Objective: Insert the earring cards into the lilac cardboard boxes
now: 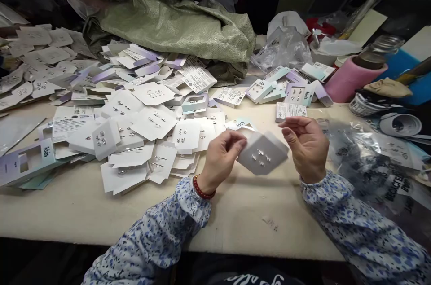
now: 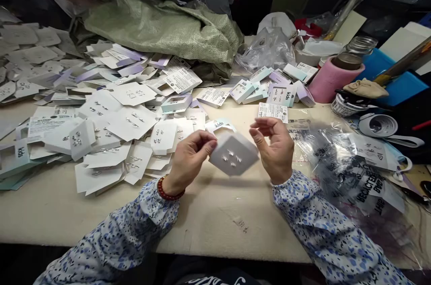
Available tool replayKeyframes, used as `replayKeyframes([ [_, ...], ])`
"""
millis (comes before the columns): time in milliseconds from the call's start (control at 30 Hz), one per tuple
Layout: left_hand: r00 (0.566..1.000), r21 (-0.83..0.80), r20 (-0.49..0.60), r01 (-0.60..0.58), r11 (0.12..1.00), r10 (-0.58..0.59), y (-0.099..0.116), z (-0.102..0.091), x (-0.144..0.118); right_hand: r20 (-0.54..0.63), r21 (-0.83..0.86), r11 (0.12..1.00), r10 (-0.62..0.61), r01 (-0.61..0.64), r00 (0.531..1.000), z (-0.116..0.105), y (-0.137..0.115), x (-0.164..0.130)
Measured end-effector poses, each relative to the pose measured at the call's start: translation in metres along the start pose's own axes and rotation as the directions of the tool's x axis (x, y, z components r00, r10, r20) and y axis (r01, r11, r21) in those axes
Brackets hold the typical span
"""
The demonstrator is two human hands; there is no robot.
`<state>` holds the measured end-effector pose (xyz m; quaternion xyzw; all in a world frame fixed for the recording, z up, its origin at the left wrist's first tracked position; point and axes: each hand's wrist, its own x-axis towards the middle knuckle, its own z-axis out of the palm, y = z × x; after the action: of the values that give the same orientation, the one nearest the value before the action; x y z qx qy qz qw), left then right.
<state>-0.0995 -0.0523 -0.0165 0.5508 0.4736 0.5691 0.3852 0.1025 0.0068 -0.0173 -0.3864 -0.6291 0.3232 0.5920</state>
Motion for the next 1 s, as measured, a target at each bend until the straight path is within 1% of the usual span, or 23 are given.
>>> replayKeyframes([
  [33,0.995,-0.036,-0.102,-0.001,0.999,-0.003,-0.003,-0.002,0.001,-0.043,-0.04,0.999,0.0,-0.001,0.999,0.0,0.004,-0.001],
  [67,0.98,-0.066,-0.2,-0.005,0.998,-0.008,-0.006,-0.003,0.002,-0.042,-0.074,0.997,0.019,-0.022,0.999,0.0,0.007,-0.003],
  [100,0.96,-0.088,-0.28,-0.008,0.996,-0.017,-0.01,-0.004,0.003,-0.007,-0.098,0.994,0.051,-0.051,0.999,0.0,0.009,-0.005],
  [167,0.926,-0.104,-0.376,-0.006,0.995,-0.033,-0.016,-0.004,0.004,0.117,-0.121,0.987,0.121,-0.107,0.986,0.004,0.01,-0.012],
  [233,0.912,-0.091,-0.409,-0.007,0.996,-0.031,-0.021,-0.002,0.005,0.207,-0.13,0.982,0.159,-0.134,0.965,0.01,0.008,-0.019],
  [333,0.925,-0.024,-0.378,-0.027,0.999,0.016,-0.024,0.002,0.004,0.207,-0.142,0.977,0.188,-0.161,0.96,0.019,0.006,-0.026],
  [400,0.943,0.069,-0.324,-0.056,0.996,0.076,-0.022,0.003,0.002,0.184,-0.151,0.968,0.224,-0.198,0.957,0.022,0.006,-0.027],
  [467,0.955,0.198,-0.263,-0.086,0.976,0.137,-0.019,0.002,-0.001,0.167,-0.146,0.961,0.258,-0.235,0.951,0.023,0.009,-0.025],
  [567,0.96,0.372,-0.197,-0.114,0.921,0.199,-0.014,0.001,-0.003,0.16,-0.07,0.962,0.274,-0.266,0.948,0.023,0.013,-0.023],
  [633,0.969,0.412,-0.162,-0.107,0.905,0.188,-0.014,0.001,-0.004,0.15,-0.021,0.964,0.265,-0.265,0.952,0.022,0.014,-0.023],
  [667,0.975,0.398,-0.15,-0.089,0.913,0.161,-0.014,0.001,-0.003,0.144,-0.012,0.967,0.252,-0.253,0.957,0.022,0.013,-0.023],
  [733,0.989,0.312,-0.13,-0.031,0.95,0.075,-0.016,0.001,-0.003,0.139,-0.027,0.978,0.21,-0.208,0.968,0.021,0.011,-0.024],
  [800,0.995,0.171,-0.098,0.043,0.984,-0.026,-0.018,0.002,-0.003,0.16,-0.061,0.985,0.171,-0.163,0.972,0.02,0.009,-0.024],
  [900,0.99,-0.009,-0.045,0.134,0.991,-0.134,-0.017,0.004,-0.003,0.192,-0.095,0.984,0.169,-0.153,0.967,0.019,0.005,-0.024],
  [933,0.988,-0.033,-0.04,0.15,0.988,-0.151,-0.016,0.004,-0.003,0.196,-0.098,0.982,0.179,-0.162,0.964,0.019,0.004,-0.023],
  [1000,0.985,-0.02,-0.055,0.162,0.987,-0.163,-0.014,0.004,-0.003,0.205,-0.096,0.979,0.195,-0.178,0.959,0.019,0.003,-0.024],
])
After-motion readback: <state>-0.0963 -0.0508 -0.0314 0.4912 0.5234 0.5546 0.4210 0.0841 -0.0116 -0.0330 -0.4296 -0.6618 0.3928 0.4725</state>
